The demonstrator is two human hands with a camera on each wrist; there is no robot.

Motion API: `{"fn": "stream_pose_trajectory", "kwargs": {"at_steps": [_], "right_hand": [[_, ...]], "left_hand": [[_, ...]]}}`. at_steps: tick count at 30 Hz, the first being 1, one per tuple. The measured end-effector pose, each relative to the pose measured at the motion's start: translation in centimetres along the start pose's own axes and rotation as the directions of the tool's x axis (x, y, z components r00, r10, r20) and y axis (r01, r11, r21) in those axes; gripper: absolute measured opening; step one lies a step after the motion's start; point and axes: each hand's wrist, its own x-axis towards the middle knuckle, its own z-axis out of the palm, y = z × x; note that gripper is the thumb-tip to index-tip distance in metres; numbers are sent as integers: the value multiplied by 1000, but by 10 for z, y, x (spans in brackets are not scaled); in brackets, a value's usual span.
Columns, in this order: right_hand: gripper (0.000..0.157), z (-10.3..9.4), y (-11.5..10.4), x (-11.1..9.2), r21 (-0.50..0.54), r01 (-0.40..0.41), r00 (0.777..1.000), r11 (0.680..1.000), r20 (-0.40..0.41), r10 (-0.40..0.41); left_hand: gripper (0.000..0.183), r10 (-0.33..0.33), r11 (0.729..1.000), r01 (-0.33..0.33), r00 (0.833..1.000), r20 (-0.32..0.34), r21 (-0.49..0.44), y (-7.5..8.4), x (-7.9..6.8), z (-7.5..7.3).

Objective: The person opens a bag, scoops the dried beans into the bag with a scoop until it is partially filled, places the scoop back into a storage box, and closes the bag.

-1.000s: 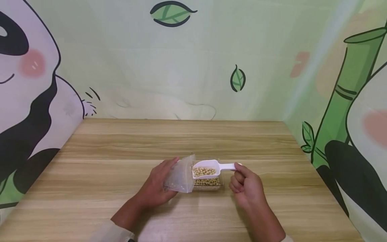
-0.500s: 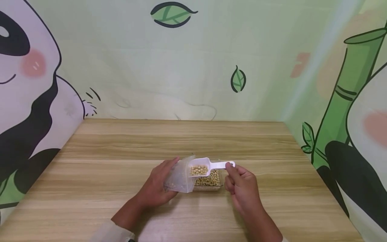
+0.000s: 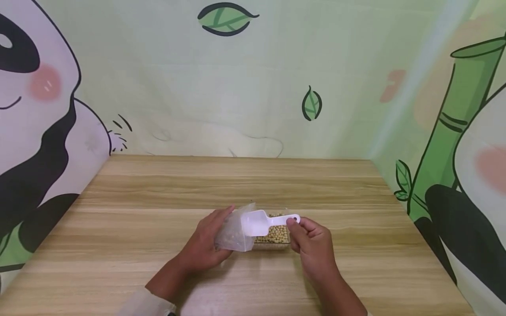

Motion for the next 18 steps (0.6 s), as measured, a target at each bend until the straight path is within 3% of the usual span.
{"fn": "stream_pose_trajectory", "kwargs": {"at_steps": [5,9,18], "right_hand": [[28,-3,-3,0,60,42,999,997,-30,-40],[29,-6,-6,2,136,68,993,988,-110,-53],[31,-13,-8,11,179,100,952,979,-304,-42]], "left_hand": [[98,-21,1000,21,999,24,-6,2,1,-1],[99,-42,999,42,998,39,-7,4,1,-2],[98,-32,999,32,999,29,-10,5,2,-3]]}}
